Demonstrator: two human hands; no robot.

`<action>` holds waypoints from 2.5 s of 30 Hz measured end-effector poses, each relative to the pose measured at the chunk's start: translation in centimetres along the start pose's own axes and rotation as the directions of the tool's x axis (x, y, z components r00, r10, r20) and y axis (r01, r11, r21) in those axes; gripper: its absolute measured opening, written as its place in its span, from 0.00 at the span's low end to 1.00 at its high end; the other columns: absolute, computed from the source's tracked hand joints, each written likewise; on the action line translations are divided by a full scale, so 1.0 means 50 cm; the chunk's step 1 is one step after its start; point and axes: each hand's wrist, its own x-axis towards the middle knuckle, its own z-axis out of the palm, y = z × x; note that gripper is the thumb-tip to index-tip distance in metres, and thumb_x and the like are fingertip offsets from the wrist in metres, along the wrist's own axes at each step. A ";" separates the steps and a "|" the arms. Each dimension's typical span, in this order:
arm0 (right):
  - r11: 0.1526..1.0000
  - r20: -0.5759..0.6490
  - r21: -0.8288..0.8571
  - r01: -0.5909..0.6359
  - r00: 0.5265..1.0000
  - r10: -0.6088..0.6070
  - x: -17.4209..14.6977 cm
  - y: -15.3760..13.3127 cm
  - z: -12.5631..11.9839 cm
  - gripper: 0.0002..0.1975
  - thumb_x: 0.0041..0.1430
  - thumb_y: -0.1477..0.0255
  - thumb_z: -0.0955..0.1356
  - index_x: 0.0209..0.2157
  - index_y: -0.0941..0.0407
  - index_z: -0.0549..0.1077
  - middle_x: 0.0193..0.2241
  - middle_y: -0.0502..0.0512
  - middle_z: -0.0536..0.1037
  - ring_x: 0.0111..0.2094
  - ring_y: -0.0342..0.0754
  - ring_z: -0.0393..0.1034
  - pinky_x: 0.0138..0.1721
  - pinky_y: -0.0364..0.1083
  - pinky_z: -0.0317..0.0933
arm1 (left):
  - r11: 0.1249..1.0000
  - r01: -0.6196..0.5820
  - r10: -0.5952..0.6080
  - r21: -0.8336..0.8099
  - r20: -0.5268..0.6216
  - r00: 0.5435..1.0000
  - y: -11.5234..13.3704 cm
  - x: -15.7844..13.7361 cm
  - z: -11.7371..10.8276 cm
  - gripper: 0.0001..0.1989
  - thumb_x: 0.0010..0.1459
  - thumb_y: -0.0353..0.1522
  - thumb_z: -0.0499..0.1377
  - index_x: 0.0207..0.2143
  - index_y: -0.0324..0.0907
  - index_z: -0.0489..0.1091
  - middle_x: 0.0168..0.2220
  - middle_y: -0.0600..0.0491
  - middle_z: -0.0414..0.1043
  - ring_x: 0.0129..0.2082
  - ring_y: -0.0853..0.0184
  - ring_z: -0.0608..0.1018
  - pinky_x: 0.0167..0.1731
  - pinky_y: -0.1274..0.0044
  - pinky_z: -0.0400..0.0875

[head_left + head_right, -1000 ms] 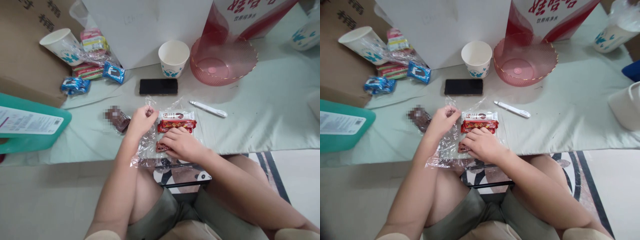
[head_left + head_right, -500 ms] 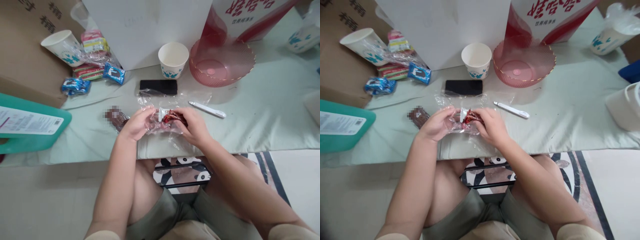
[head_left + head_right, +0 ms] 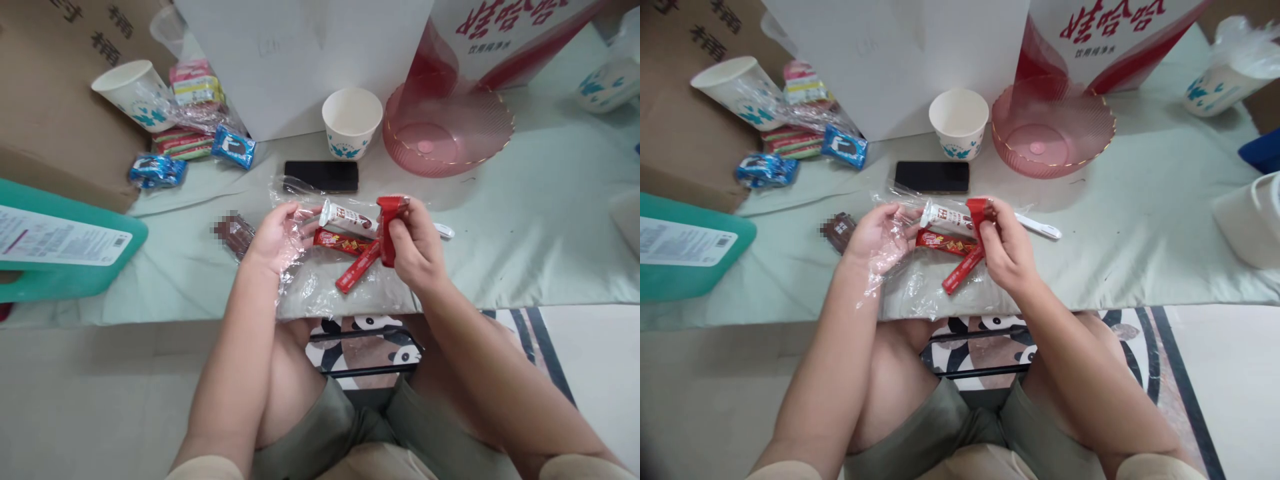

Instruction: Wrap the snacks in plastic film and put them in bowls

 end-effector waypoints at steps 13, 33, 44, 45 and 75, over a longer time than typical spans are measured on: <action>0.838 0.392 -0.453 0.304 0.912 -0.119 -0.022 0.034 0.029 0.17 0.60 0.80 0.61 0.47 0.54 0.73 0.48 0.61 0.77 0.50 0.57 0.68 0.50 0.54 0.58 | 0.998 0.024 -0.022 0.057 -0.030 0.999 -0.011 0.019 -0.008 0.08 0.54 0.35 0.58 0.24 0.43 0.64 0.31 0.51 0.75 0.29 0.67 0.77 0.28 0.75 0.74; 0.917 0.486 -0.149 0.370 0.835 -0.258 -0.051 0.036 -0.018 0.17 0.61 0.77 0.64 0.51 0.54 0.74 0.47 0.60 0.79 0.50 0.55 0.72 0.50 0.56 0.63 | 0.998 0.065 -0.065 -0.007 -0.042 0.997 -0.003 0.016 -0.002 0.08 0.54 0.34 0.58 0.24 0.42 0.65 0.30 0.52 0.76 0.28 0.68 0.77 0.27 0.75 0.73; 0.859 0.044 -0.412 0.306 0.948 -0.316 -0.019 0.034 0.033 0.24 0.62 0.78 0.62 0.59 0.55 0.66 0.50 0.63 0.74 0.48 0.56 0.70 0.48 0.56 0.67 | 0.994 0.091 -0.094 -0.061 -0.042 0.995 -0.008 0.013 0.017 0.06 0.55 0.31 0.58 0.25 0.41 0.68 0.28 0.53 0.77 0.25 0.69 0.76 0.26 0.75 0.73; 0.841 0.060 -0.468 0.271 0.959 -0.276 -0.018 0.030 0.048 0.23 0.63 0.78 0.62 0.59 0.56 0.66 0.50 0.64 0.75 0.48 0.57 0.70 0.47 0.56 0.65 | 0.993 0.098 -0.100 -0.063 -0.033 0.994 -0.010 0.011 0.018 0.05 0.54 0.31 0.58 0.26 0.41 0.68 0.29 0.53 0.77 0.25 0.68 0.77 0.26 0.75 0.73; 0.859 -0.045 -0.472 0.198 0.968 -0.248 0.003 0.042 0.033 0.16 0.67 0.69 0.63 0.53 0.55 0.71 0.48 0.63 0.81 0.48 0.57 0.73 0.47 0.53 0.61 | 0.989 0.119 -0.119 -0.084 0.007 0.993 -0.016 0.005 0.020 0.03 0.51 0.31 0.60 0.27 0.42 0.67 0.26 0.53 0.75 0.27 0.67 0.77 0.40 0.69 0.80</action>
